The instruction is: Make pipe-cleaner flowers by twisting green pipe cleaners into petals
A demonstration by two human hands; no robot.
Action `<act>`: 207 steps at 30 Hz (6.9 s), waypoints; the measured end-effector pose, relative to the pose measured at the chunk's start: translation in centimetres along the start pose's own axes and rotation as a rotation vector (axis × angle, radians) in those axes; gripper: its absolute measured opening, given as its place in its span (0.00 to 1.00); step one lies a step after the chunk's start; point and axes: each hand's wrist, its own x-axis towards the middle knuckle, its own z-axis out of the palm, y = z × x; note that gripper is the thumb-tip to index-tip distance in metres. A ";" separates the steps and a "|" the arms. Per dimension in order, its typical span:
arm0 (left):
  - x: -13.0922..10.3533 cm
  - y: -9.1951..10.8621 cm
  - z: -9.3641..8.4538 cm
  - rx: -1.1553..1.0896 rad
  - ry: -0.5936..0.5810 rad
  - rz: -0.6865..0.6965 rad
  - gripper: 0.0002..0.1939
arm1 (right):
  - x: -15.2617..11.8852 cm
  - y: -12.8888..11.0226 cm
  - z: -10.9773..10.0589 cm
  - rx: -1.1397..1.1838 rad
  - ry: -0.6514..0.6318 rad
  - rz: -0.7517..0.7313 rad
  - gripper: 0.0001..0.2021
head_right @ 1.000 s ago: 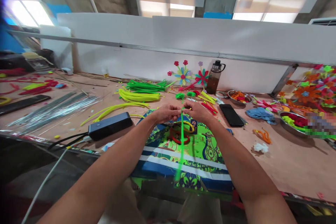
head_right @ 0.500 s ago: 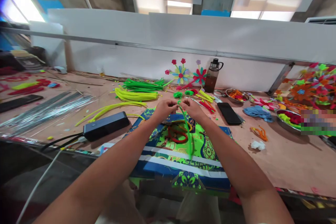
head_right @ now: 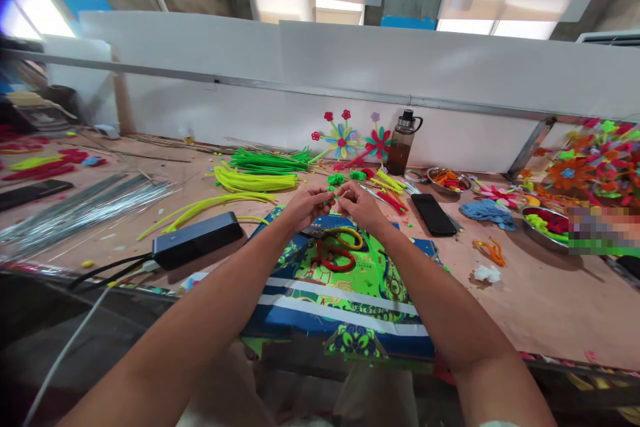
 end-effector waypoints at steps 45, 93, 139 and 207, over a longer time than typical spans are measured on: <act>0.1 -0.5 0.2 0.087 -0.080 0.013 0.16 | 0.1 0.2 -0.5 -0.356 0.150 -0.091 0.08; -0.5 -0.3 1.4 0.309 0.037 0.250 0.07 | 0.2 0.7 -0.7 -0.296 0.166 0.020 0.08; -0.1 0.5 0.9 0.059 0.131 0.176 0.16 | -0.2 0.1 2.2 0.090 0.093 0.140 0.15; -0.4 0.6 0.9 0.042 -0.029 0.072 0.18 | 0.0 -0.2 -0.4 -0.383 0.248 -0.177 0.08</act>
